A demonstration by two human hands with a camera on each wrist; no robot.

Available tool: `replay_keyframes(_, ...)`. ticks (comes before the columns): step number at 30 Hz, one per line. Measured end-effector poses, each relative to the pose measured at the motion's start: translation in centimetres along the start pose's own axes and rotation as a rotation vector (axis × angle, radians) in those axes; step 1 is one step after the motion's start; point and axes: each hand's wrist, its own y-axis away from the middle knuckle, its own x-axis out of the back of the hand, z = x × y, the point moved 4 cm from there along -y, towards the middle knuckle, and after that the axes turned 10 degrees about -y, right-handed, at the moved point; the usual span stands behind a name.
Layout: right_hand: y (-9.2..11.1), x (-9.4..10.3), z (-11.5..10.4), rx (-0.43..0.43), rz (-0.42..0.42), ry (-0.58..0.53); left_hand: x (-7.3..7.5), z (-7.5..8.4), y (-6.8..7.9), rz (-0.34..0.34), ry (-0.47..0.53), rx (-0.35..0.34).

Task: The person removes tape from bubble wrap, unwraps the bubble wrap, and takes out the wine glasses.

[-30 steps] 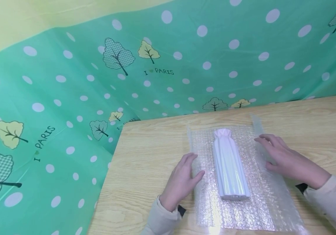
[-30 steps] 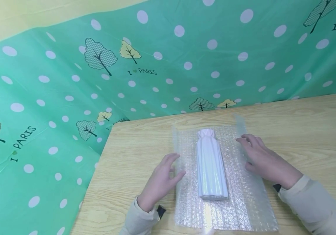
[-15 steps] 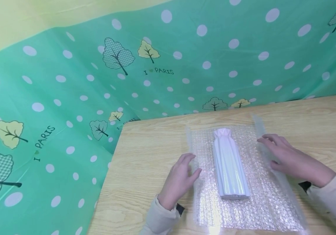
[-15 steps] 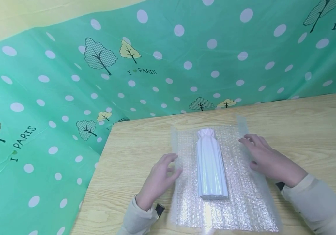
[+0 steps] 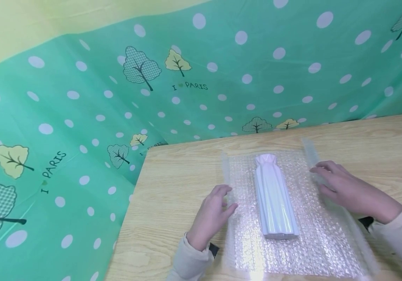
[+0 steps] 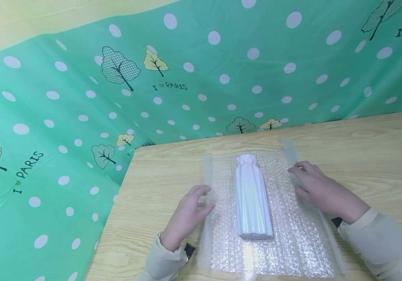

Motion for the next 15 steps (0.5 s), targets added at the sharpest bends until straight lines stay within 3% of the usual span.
replay_keyframes(15,0.18,0.49,0.9,-0.017,-0.013,0.028,0.38,-0.6,0.09,-0.028,-0.008,0.049)
